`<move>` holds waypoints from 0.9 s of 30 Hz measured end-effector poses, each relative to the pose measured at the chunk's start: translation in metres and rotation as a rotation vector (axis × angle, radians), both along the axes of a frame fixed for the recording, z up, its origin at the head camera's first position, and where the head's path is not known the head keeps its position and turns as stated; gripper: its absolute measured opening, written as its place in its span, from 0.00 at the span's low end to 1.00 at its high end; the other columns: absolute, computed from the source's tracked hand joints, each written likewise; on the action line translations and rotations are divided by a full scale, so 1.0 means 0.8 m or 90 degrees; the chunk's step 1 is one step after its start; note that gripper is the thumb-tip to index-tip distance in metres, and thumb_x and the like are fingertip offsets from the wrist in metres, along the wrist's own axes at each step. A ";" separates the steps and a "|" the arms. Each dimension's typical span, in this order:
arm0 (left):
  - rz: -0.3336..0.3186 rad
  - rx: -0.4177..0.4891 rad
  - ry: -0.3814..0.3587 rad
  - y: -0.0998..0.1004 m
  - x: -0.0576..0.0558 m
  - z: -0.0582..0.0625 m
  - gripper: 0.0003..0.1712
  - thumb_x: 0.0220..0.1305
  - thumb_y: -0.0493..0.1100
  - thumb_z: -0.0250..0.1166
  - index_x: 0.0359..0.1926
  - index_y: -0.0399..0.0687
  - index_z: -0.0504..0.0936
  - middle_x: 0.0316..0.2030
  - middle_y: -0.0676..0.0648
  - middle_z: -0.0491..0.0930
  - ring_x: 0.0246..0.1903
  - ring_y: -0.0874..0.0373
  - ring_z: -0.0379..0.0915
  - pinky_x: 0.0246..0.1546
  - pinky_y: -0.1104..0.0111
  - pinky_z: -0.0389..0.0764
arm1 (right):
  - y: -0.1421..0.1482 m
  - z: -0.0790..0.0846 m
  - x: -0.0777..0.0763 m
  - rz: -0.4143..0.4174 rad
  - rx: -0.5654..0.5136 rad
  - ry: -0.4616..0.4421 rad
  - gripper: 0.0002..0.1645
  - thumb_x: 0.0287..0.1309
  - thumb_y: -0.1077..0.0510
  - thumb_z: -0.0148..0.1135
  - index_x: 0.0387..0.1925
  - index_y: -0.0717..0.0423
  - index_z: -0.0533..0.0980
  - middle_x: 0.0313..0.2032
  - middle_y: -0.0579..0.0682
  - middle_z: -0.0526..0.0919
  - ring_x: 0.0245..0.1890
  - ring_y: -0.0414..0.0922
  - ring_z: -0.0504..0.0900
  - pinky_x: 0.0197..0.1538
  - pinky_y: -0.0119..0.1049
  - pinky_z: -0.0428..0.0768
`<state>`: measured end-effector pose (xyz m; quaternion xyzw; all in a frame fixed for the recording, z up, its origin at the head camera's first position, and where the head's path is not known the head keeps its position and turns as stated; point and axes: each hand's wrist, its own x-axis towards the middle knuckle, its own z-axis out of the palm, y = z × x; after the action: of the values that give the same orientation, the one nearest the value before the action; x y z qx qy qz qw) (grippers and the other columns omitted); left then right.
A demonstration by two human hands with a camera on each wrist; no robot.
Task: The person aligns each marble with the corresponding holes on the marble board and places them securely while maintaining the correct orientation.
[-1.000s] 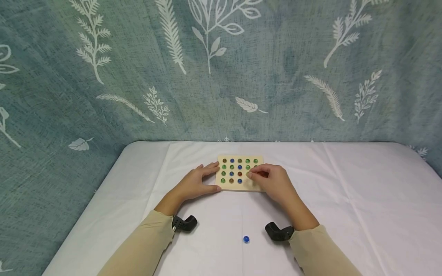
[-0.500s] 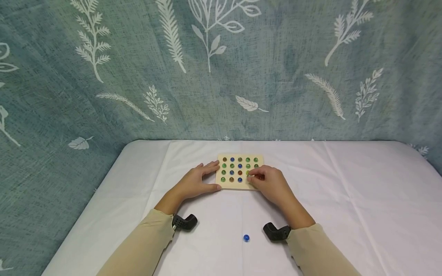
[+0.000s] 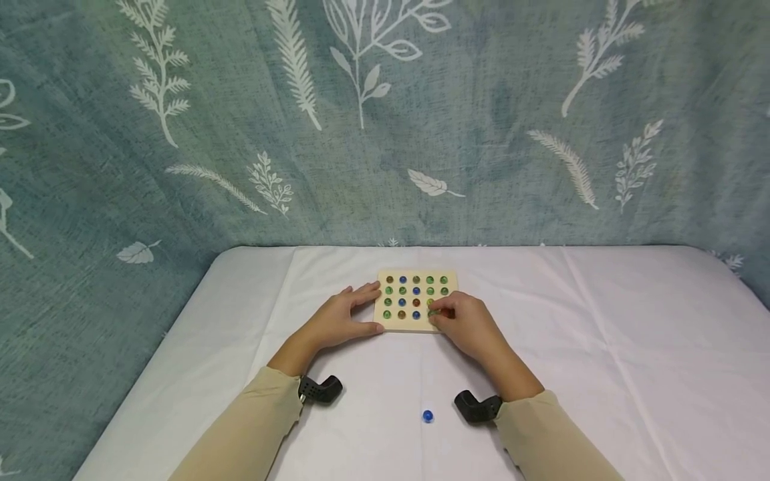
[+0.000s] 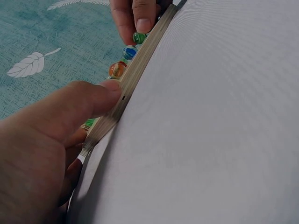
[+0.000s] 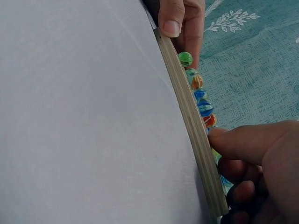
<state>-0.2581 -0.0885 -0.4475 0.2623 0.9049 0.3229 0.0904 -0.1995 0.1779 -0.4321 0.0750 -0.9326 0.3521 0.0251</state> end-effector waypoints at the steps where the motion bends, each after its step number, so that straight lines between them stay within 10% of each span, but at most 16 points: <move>1: 0.001 -0.001 -0.001 0.000 0.000 0.000 0.46 0.55 0.61 0.72 0.71 0.54 0.68 0.74 0.62 0.57 0.75 0.57 0.49 0.77 0.57 0.48 | 0.000 0.000 0.000 0.001 0.000 -0.001 0.13 0.60 0.57 0.67 0.46 0.54 0.85 0.35 0.47 0.82 0.33 0.43 0.74 0.37 0.37 0.74; 18: 0.008 -0.002 0.009 -0.004 0.006 -0.004 0.45 0.56 0.62 0.71 0.71 0.54 0.68 0.74 0.62 0.58 0.75 0.55 0.49 0.77 0.55 0.49 | 0.011 0.010 0.002 0.059 -0.062 -0.045 0.10 0.58 0.59 0.68 0.43 0.52 0.84 0.30 0.48 0.79 0.30 0.45 0.73 0.31 0.35 0.74; 27: 0.004 0.005 0.008 0.000 0.005 -0.002 0.45 0.55 0.61 0.72 0.71 0.53 0.69 0.73 0.60 0.59 0.75 0.52 0.49 0.77 0.54 0.49 | 0.025 0.035 0.021 0.265 -0.122 -0.242 0.09 0.51 0.62 0.72 0.36 0.58 0.84 0.25 0.47 0.79 0.24 0.39 0.74 0.27 0.29 0.75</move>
<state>-0.2539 -0.0887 -0.4489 0.2616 0.9052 0.3247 0.0824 -0.1830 0.1980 -0.4039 0.1946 -0.8477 0.4440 -0.2154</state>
